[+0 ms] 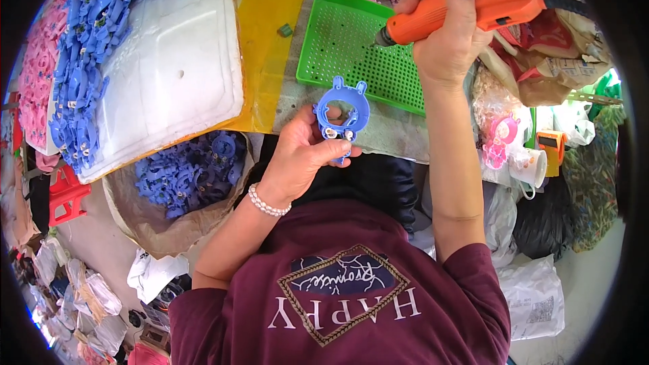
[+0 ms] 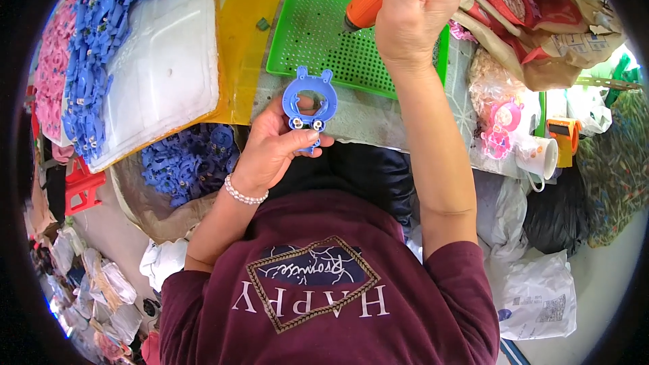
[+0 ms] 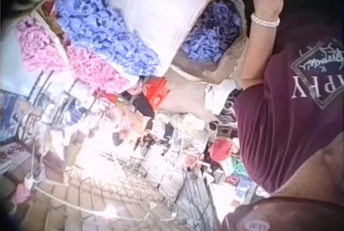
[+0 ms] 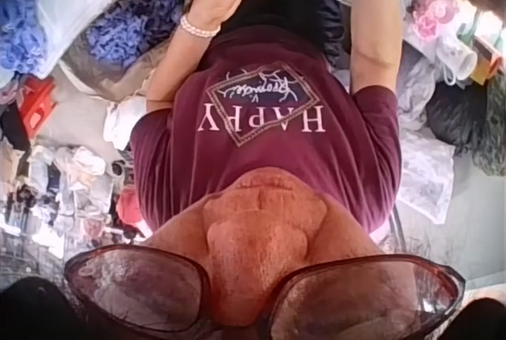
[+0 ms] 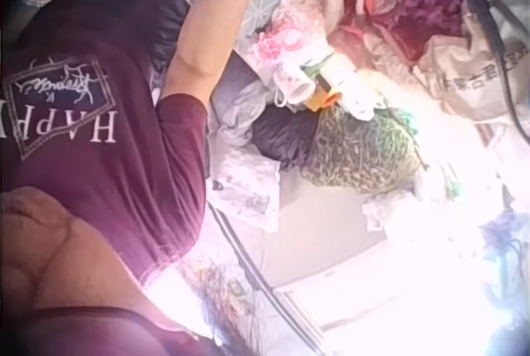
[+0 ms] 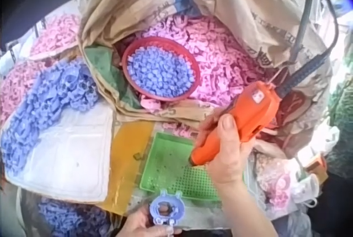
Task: Assembling blue plastic toy frames by using an electric screwdriver to secure small components.
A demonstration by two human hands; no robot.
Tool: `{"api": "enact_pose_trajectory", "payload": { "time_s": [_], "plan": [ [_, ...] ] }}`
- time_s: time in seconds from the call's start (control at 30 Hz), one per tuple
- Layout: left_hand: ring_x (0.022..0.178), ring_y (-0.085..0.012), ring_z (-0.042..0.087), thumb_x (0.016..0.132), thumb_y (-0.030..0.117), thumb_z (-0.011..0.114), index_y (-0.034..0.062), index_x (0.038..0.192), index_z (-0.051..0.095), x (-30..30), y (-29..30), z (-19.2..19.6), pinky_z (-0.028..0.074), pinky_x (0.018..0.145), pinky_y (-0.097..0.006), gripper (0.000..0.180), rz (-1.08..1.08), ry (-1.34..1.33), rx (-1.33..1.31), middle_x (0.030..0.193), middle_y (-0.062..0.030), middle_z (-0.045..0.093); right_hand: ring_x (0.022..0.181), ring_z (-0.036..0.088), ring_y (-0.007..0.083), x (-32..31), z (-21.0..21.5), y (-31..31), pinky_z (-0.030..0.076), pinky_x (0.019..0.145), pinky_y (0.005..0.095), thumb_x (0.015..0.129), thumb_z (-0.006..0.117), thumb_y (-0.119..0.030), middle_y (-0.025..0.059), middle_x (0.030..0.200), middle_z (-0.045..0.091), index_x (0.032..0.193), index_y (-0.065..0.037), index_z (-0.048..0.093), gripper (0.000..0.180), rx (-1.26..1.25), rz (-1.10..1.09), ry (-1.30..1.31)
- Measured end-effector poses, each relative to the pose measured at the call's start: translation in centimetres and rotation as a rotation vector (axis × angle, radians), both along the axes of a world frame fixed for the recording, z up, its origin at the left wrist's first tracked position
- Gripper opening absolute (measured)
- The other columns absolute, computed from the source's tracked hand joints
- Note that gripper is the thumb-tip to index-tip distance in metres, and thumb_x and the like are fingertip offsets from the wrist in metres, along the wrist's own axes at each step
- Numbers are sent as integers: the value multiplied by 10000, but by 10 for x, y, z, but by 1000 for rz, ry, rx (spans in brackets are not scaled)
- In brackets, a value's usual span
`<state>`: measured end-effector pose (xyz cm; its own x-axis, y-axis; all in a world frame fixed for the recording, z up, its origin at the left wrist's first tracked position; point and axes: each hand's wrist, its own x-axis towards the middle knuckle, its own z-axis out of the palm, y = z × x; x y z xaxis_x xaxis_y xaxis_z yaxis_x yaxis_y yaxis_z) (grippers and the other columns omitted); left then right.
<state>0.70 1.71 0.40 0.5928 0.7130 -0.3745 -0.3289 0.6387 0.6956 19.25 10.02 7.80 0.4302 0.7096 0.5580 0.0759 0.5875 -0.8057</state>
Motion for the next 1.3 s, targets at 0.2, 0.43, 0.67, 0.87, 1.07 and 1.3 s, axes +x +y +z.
{"api": "enact_pose_trajectory", "payload": {
  "time_s": [0.2, 0.43, 0.67, 0.87, 1.07, 1.3],
  "plan": [
    [791, -210, 654, 779, -29, 605, 24, 1090, 426, 0, 1, 1, 530, 611, -260, 363, 5, 16, -3, 958, -81, 574, 560, 535, 198, 4, 3, -12, 455, 525, 310, 824, 555, -432, 134, 789, 564, 969, -20, 486, 442, 229, 472, 418],
    [771, -206, 657, 784, -38, 599, 18, 1078, 423, 3, 0, -1, 527, 591, -256, 348, 22, 13, 19, 923, -81, 578, 643, 501, 218, 3, 11, -65, 396, 594, 373, 795, 482, -590, 124, 903, 555, 1073, -147, 517, 525, -64, 314, 181],
    [769, -211, 661, 788, -37, 601, 16, 1073, 419, 3, 1, -2, 533, 579, -255, 341, 22, 4, 15, 928, -94, 587, 625, 487, 180, -16, 23, -99, 393, 630, 363, 682, 520, -713, 89, 874, 518, 1124, -147, 451, 722, -143, 401, 212],
    [770, -217, 663, 790, -33, 606, 20, 1072, 420, 3, -1, -5, 540, 581, -261, 342, 36, -10, 4, 927, -92, 594, 637, 499, 191, -37, 26, -108, 396, 622, 354, 717, 459, -681, 94, 864, 516, 1126, -128, 434, 689, -443, 216, 32],
    [763, -219, 664, 786, -35, 616, 38, 1059, 432, 3, -1, -4, 539, 572, -265, 337, 40, -10, -10, 922, -89, 598, 632, 498, 189, -42, 21, -101, 399, 610, 340, 739, 439, -659, 93, 812, 517, 1123, -111, 431, 669, -391, 135, 22],
    [754, -217, 664, 784, -39, 617, 39, 1046, 440, 4, 0, -3, 538, 568, -265, 326, 43, -3, -15, 913, -83, 597, 636, 498, 177, -41, 6, -102, 411, 612, 328, 777, 416, -652, 93, 810, 526, 1155, -90, 428, 677, -336, 211, 23]
  ]
}}
